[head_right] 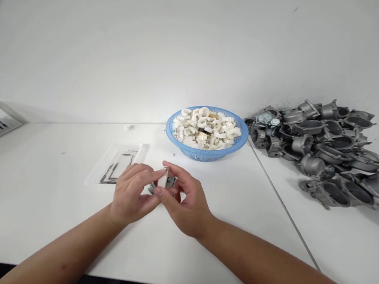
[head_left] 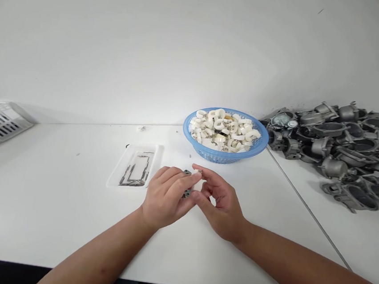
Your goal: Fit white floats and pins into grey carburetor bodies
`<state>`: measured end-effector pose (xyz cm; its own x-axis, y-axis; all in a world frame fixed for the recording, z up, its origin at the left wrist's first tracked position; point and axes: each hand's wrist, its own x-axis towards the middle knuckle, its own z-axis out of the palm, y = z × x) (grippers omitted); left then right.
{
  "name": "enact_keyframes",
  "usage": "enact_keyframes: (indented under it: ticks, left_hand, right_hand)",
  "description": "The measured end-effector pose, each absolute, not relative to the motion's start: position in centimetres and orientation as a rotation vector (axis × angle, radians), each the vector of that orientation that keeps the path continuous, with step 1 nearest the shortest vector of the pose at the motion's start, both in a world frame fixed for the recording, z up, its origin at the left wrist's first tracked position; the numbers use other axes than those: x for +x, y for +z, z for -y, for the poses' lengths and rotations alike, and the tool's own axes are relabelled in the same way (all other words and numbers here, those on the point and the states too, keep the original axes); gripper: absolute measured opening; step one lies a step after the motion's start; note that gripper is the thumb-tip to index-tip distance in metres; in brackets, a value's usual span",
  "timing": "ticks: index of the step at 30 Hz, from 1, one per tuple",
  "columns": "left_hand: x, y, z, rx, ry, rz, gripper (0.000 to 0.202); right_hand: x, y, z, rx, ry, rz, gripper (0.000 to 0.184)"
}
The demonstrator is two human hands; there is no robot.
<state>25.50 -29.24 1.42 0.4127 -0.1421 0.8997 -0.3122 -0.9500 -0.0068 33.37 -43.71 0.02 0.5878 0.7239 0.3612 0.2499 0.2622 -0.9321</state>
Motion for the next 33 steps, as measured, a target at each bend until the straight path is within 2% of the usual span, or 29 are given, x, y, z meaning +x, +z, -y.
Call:
enact_keyframes:
  ticks: [2, 5, 7, 8, 12, 18, 22, 29, 33]
  left_hand:
    - [25.3, 1.8, 28.8, 2.514, 1.553, 0.438, 0.035]
    - [25.0, 2.3, 27.2, 2.471, 1.532, 0.404, 0.07]
    - [24.9, 2.4, 25.7, 2.479, 1.298, 0.355, 0.094]
    - [24.9, 2.4, 24.9, 2.49, 1.095, 0.322, 0.099]
    - [25.0, 2.1, 22.8, 2.386, 0.359, 0.124, 0.087]
    - [25.0, 1.6, 22.3, 2.274, -0.057, 0.163, 0.098]
    - [25.2, 1.4, 22.4, 2.235, -0.115, 0.065, 0.087]
    - [25.7, 1.2, 23.5, 2.17, -0.04, 0.16, 0.078]
    - [25.5, 0.8, 24.1, 2.199, 0.007, 0.091, 0.09]
  right_hand:
    - [33.4, -0.3, 43.6, -1.277, 0.331, 0.953, 0.045]
    - [33.7, -0.3, 43.5, -1.247, 0.223, 0.966, 0.053]
    - [34.2, -0.1, 43.5, -1.243, 0.155, 0.961, 0.056]
    - [34.4, 0.1, 43.5, -1.249, 0.13, 0.968, 0.057]
    - [36.1, 0.3, 43.6, -1.318, 0.205, 1.024, 0.055]
    - [38.6, -0.4, 43.3, -1.403, 0.388, 1.008, 0.056]
    - [39.0, -0.5, 43.3, -1.471, 0.408, 1.117, 0.054]
    - [39.4, -0.3, 43.2, -1.55, 0.576, 1.27, 0.056]
    - [39.8, -0.5, 43.1, -1.489, 0.629, 1.32, 0.051]
